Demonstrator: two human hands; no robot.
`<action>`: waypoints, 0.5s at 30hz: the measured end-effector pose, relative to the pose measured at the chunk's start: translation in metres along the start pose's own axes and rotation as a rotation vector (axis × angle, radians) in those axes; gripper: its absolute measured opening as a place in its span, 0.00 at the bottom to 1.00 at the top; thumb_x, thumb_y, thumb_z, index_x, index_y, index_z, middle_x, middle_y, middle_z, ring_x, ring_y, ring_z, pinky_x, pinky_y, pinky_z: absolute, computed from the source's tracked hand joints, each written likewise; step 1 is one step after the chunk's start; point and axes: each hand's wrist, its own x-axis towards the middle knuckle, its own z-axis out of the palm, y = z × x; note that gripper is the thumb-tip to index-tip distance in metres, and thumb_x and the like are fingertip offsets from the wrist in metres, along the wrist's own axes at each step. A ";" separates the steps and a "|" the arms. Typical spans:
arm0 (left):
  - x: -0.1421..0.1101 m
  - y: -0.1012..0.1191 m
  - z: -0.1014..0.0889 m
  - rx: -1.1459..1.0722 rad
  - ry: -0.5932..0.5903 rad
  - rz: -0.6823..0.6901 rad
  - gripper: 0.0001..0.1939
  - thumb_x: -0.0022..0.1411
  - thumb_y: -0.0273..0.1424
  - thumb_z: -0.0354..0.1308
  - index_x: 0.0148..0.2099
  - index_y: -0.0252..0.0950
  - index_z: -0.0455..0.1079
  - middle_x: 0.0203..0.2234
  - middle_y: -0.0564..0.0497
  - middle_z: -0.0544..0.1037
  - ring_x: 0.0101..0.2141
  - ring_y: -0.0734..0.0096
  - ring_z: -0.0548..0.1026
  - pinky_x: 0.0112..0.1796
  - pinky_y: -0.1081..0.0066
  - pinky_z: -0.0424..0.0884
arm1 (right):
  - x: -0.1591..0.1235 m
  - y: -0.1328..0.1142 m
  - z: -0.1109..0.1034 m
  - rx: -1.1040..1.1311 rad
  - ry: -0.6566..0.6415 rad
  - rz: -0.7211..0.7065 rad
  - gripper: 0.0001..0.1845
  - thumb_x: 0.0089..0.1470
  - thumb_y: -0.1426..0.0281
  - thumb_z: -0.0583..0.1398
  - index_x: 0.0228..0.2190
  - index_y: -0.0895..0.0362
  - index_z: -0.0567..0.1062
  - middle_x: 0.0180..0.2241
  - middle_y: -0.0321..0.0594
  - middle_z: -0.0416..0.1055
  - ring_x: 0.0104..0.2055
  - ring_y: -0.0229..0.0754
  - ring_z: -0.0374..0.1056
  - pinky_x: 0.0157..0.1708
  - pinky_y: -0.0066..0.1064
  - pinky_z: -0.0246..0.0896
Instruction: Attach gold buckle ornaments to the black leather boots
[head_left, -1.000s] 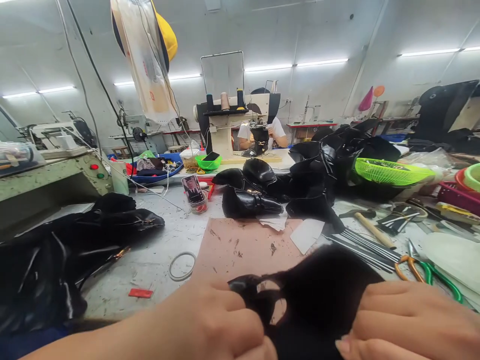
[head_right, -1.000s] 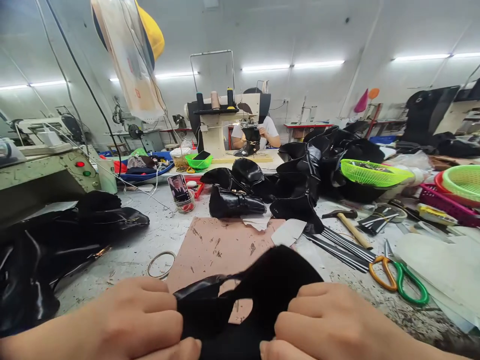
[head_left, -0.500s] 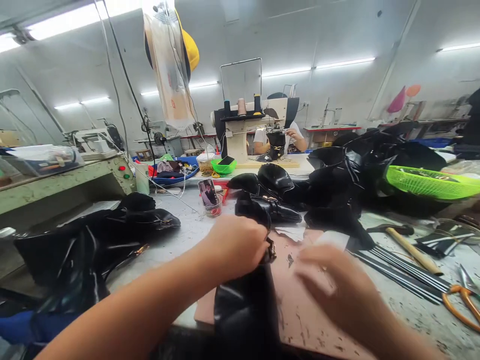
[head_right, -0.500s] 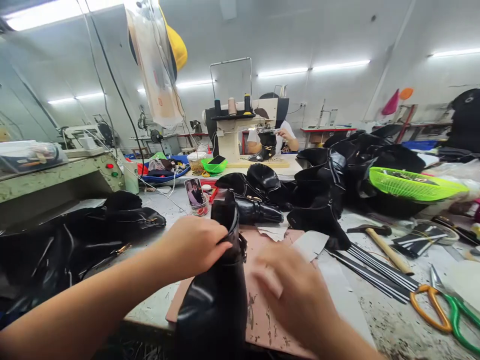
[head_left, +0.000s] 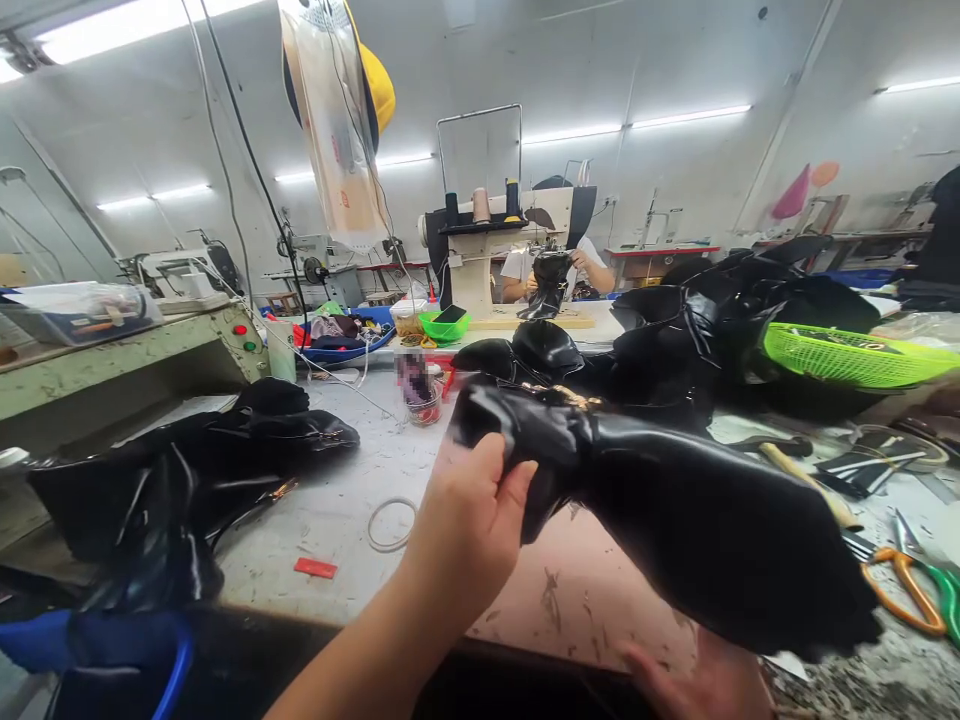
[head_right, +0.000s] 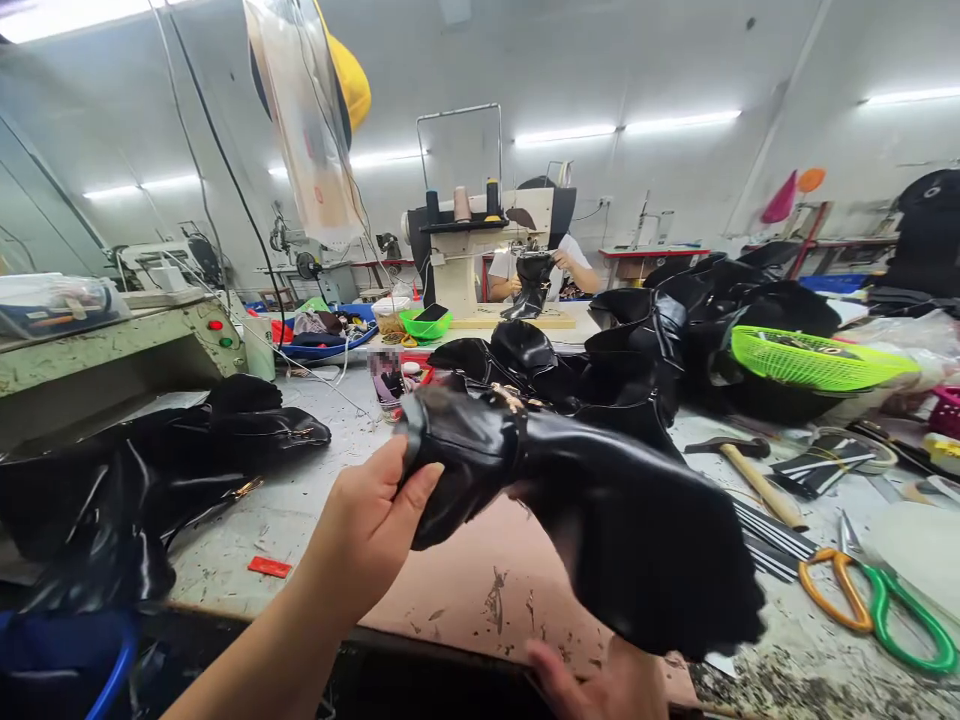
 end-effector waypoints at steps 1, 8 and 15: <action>-0.005 -0.008 0.004 -0.144 0.002 -0.073 0.10 0.61 0.33 0.48 0.28 0.37 0.62 0.19 0.54 0.65 0.22 0.72 0.63 0.24 0.73 0.57 | 0.007 0.000 -0.010 0.016 0.076 0.058 0.25 0.55 0.58 0.52 0.51 0.59 0.62 0.38 0.52 0.72 0.47 0.62 0.65 0.44 0.51 0.63; -0.044 -0.071 0.039 -0.971 -0.115 -0.777 0.18 0.44 0.41 0.65 0.31 0.32 0.68 0.19 0.54 0.69 0.22 0.75 0.68 0.24 0.76 0.62 | 0.064 -0.020 -0.083 0.577 -0.032 0.553 0.20 0.53 0.55 0.55 0.44 0.52 0.68 0.37 0.47 0.74 0.42 0.57 0.70 0.32 0.41 0.69; -0.081 -0.117 0.061 -0.862 0.008 -0.869 0.26 0.53 0.53 0.54 0.41 0.35 0.67 0.12 0.60 0.63 0.20 0.72 0.70 0.25 0.74 0.66 | 0.086 0.035 -0.024 0.724 -0.104 0.653 0.21 0.51 0.58 0.55 0.42 0.60 0.70 0.37 0.49 0.74 0.42 0.52 0.71 0.40 0.44 0.68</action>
